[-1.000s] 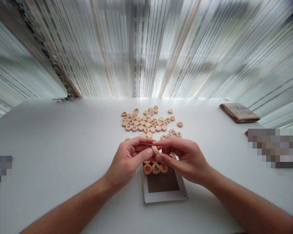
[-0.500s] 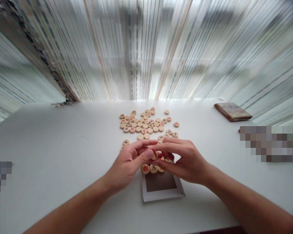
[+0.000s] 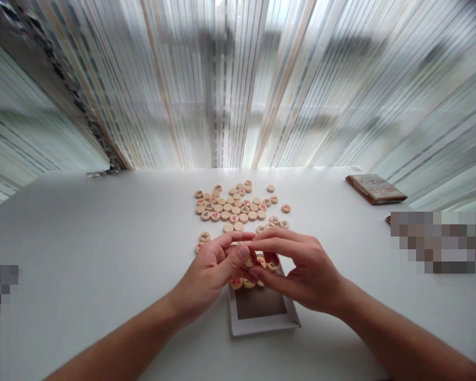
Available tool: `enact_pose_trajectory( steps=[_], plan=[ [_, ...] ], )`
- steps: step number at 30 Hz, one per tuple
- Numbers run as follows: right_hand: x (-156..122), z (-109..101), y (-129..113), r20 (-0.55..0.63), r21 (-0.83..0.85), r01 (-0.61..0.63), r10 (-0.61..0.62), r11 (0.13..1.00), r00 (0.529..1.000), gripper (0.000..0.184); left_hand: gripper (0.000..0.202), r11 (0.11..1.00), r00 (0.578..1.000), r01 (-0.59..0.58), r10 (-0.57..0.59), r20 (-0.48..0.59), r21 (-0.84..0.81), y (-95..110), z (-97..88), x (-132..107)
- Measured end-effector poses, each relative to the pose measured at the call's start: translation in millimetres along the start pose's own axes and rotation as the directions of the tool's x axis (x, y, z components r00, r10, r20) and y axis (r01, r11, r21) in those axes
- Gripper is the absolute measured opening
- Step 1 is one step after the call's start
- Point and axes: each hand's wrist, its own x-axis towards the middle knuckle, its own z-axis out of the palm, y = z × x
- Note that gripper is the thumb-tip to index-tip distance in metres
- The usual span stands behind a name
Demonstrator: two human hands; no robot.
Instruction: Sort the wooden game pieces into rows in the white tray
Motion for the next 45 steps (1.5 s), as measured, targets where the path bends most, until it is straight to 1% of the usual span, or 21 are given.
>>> enact_pose_trajectory(
  steps=[3, 5, 6, 8, 10, 12, 13, 16, 19, 22, 24, 27, 30, 33, 41, 45],
  plan=[
    [0, -5, -1, -0.026, -0.022, -0.02, 0.019, 1.0, 0.999, 0.018, 0.045, 1.0, 1.0, -0.016, 0.016, 0.0, 0.02, 1, 0.1, 0],
    [2, -14, -1, -0.043, -0.053, -0.071, 0.069, 0.996, 0.997, 0.017, 0.048, 0.994, 0.996, -0.075, 0.079, -0.042, 0.073, 5, -2.3, 0],
    [3, -20, 0, -0.05, -0.065, -0.103, 0.1, 0.993, 0.994, 0.016, 0.046, 0.984, 0.988, -0.122, 0.133, -0.079, 0.128, 8, -4.3, 0],
    [5, -33, 1, -0.047, -0.088, -0.158, 0.154, 0.984, 0.987, 0.015, 0.036, 0.939, 0.951, -0.207, 0.259, -0.17, 0.274, 13, -9.3, 1],
    [4, -43, 2, -0.01, -0.138, -0.176, 0.176, 0.975, 0.984, 0.012, 0.027, 0.873, 0.901, -0.258, 0.372, -0.223, 0.413, 17, -14.7, 4],
    [0, -46, 2, 0.04, -0.195, -0.163, 0.174, 0.967, 0.984, 0.011, 0.021, 0.806, 0.862, -0.283, 0.452, -0.231, 0.521, 17, -19.2, 7],
    [-4, -46, 2, 0.057, -0.213, -0.152, 0.167, 0.965, 0.984, 0.011, 0.02, 0.776, 0.849, -0.292, 0.479, -0.223, 0.559, 16, -20.8, 8],
    [-20, -36, 0, 0.095, -0.232, -0.114, 0.139, 0.966, 0.986, 0.012, 0.017, 0.703, 0.83, -0.313, 0.53, -0.177, 0.638, 11, -22.4, 10],
    [-34, -26, -3, 0.182, -0.274, -0.039, 0.092, 0.961, 0.979, 0.014, 0.014, 0.634, 0.819, -0.319, 0.559, -0.132, 0.705, 6, -20.5, 9],
    [-41, -21, -4, 0.262, -0.317, 0.032, 0.055, 0.948, 0.964, 0.013, 0.015, 0.587, 0.824, -0.288, 0.555, -0.117, 0.757, 6, -18.1, 8],
    [-43, -20, -4, 0.296, -0.353, 0.076, 0.034, 0.933, 0.955, 0.012, 0.016, 0.588, 0.832, -0.254, 0.538, -0.137, 0.768, 6, -17.3, 7],
    [-45, -19, -4, 0.328, -0.386, 0.115, 0.02, 0.915, 0.945, 0.013, 0.017, 0.617, 0.838, -0.219, 0.516, -0.178, 0.756, 6, -16.7, 7],
    [-48, -18, -4, 0.339, -0.403, 0.129, 0.017, 0.906, 0.941, 0.011, 0.017, 0.627, 0.839, -0.211, 0.51, -0.19, 0.75, 6, -16.7, 7],
    [-48, -17, -2, 0.336, -0.415, 0.135, 0.014, 0.9, 0.942, 0.008, 0.017, 0.612, 0.845, -0.214, 0.507, -0.17, 0.761, 5, -17.3, 8],
    [-46, -16, -1, 0.308, -0.433, 0.116, 0.026, 0.894, 0.951, 0.004, 0.018, 0.589, 0.849, -0.226, 0.509, -0.14, 0.776, 6, -18.2, 9],
    [-47, -15, -1, 0.303, -0.439, 0.105, 0.037, 0.892, 0.952, 0.002, 0.017, 0.587, 0.851, -0.213, 0.504, -0.147, 0.781, 6, -18.4, 9]
  ],
)
